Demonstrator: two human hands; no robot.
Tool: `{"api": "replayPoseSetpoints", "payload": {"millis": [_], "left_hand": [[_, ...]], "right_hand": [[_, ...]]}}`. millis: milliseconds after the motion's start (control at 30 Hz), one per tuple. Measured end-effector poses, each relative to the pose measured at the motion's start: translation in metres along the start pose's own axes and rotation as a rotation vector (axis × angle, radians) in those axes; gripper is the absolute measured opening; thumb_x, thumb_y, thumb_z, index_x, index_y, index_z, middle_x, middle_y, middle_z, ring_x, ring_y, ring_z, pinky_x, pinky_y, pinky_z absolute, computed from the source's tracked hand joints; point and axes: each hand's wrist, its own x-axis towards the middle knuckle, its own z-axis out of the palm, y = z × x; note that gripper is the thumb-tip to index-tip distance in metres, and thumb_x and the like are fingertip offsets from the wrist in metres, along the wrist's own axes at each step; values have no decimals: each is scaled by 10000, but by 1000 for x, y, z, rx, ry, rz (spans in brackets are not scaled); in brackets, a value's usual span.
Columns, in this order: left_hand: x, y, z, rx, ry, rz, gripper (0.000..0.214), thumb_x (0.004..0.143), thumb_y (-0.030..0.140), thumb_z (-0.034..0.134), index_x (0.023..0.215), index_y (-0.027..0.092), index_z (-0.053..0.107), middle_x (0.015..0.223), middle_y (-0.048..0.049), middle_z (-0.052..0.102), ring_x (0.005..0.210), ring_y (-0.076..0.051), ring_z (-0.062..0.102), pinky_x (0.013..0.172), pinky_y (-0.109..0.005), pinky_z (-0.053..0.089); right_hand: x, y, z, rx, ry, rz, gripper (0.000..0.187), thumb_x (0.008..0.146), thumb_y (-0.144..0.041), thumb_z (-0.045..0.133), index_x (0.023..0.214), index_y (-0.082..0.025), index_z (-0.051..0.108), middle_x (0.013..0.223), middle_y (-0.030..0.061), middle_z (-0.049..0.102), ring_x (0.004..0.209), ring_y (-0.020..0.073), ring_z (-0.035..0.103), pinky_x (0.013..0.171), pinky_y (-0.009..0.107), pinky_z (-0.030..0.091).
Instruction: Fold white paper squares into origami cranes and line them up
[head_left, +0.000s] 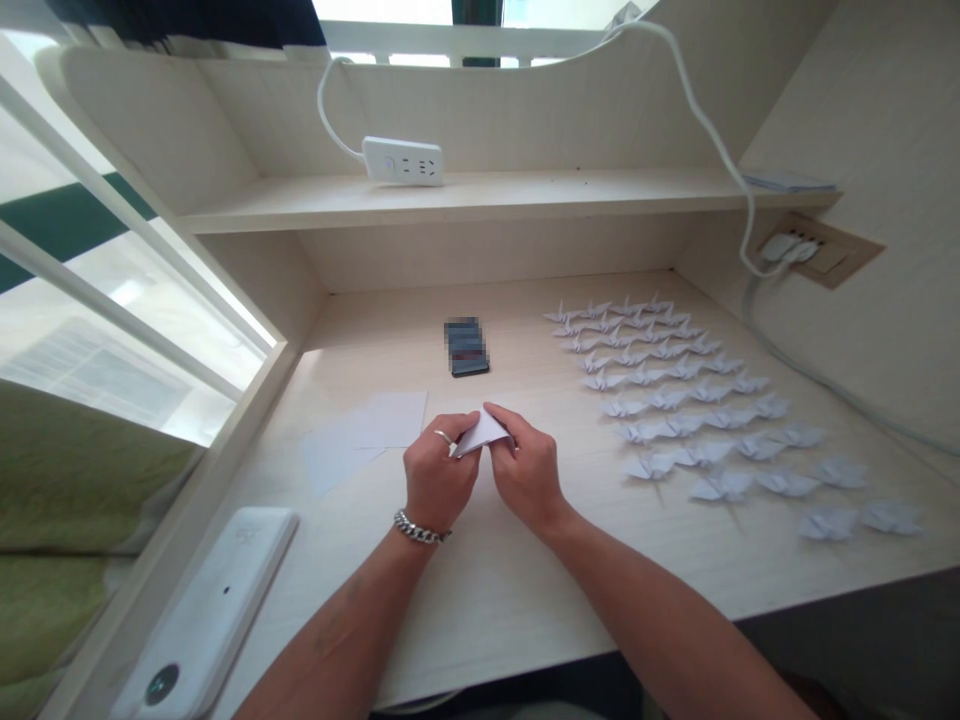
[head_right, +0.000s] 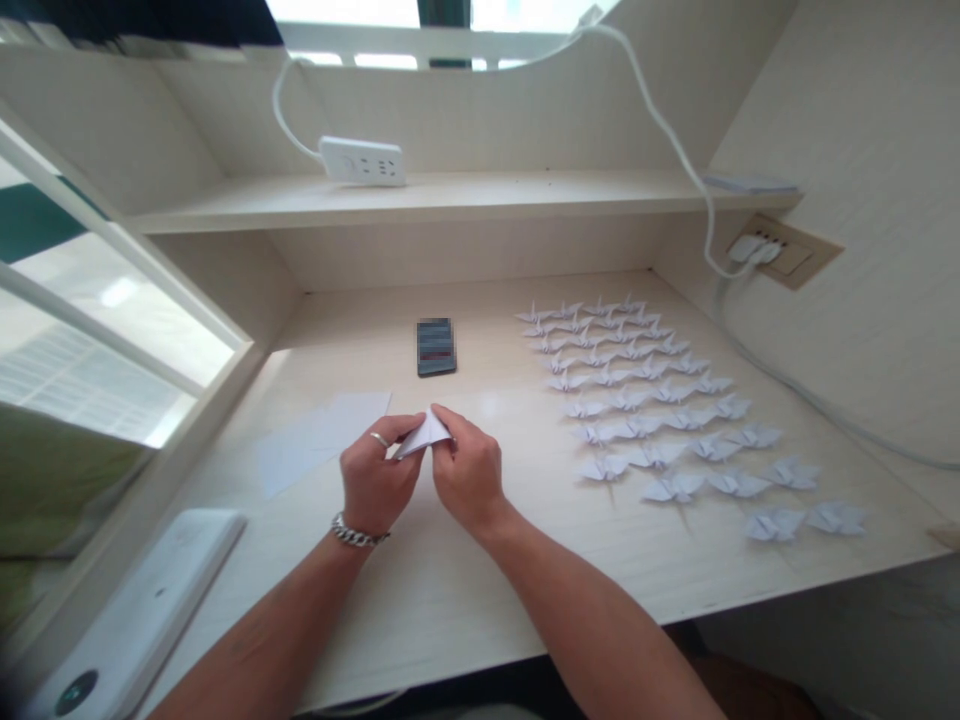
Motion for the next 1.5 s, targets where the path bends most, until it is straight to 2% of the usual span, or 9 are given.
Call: {"api": "replayPoseSetpoints", "payload": {"millis": [200,333,400,467,600,767,1067,1367,1500], "left_hand": [[1,5,-1,-35,-79,43,268,787,154,580,1020,208,700,944,-78,709,778,-177,647,742,-302,532],[4,5,-6,-303,-268,33,467,745,115,581,1196,220,638,1039,-79,664,841,-177,628,736,-303,533],[7,3,-8,-481,-303,-81,454,759,109,558,1196,207,636,1069,-84,656,879,-181,630,735,-301,533],[9,1,-8,-575,-261,-260,355,786,145,565,1124,178,668,1025,-85,679,832,-171,638,705,-290,530],[13,-4,-4,-591,-240,-466,254,796,315,650,960,132,715,800,-65,709,690,-153,624,625,-269,512],[13,-4,-3,-649,-289,-519,295,729,365,738,923,143,718,817,-57,727,678,-144,633,649,-272,524],[13,-4,-2,-627,-302,-524,267,675,353,789,832,146,731,743,-45,727,655,-143,627,621,-261,508],[14,-7,-2,-640,-257,-570,257,655,341,804,769,128,718,597,-10,662,551,-101,559,542,-225,455],[15,-6,-1,-648,-255,-563,246,661,334,799,741,122,702,567,-1,639,533,-92,546,528,-216,445]], "right_hand": [[5,-3,-5,133,54,57,324,804,-187,537,1082,-232,697,1082,54,717,999,231,652,900,353,493],[15,2,-9,446,43,255,253,705,-202,618,939,-188,714,846,54,725,755,201,655,684,322,522],[21,5,-11,609,-1,409,260,656,-194,620,900,-183,710,778,43,710,656,167,619,574,284,486],[24,6,-13,716,-50,518,272,615,-183,622,871,-186,712,783,41,707,634,144,594,534,253,450],[24,2,-14,829,-160,604,235,564,-180,671,793,-176,721,682,27,670,601,126,555,509,233,413],[21,1,-12,810,-198,550,195,561,-216,752,745,-167,711,591,-4,623,552,119,531,519,247,413],[22,7,-21,333,-171,317,134,645,-239,702,744,-154,735,620,6,648,594,162,551,520,253,402],[21,2,-22,272,-244,198,119,731,-235,649,779,-167,735,644,-4,651,638,160,570,562,248,424],[22,8,-22,315,-222,199,134,701,-233,692,807,-157,723,677,8,668,663,170,595,572,253,450]]}}
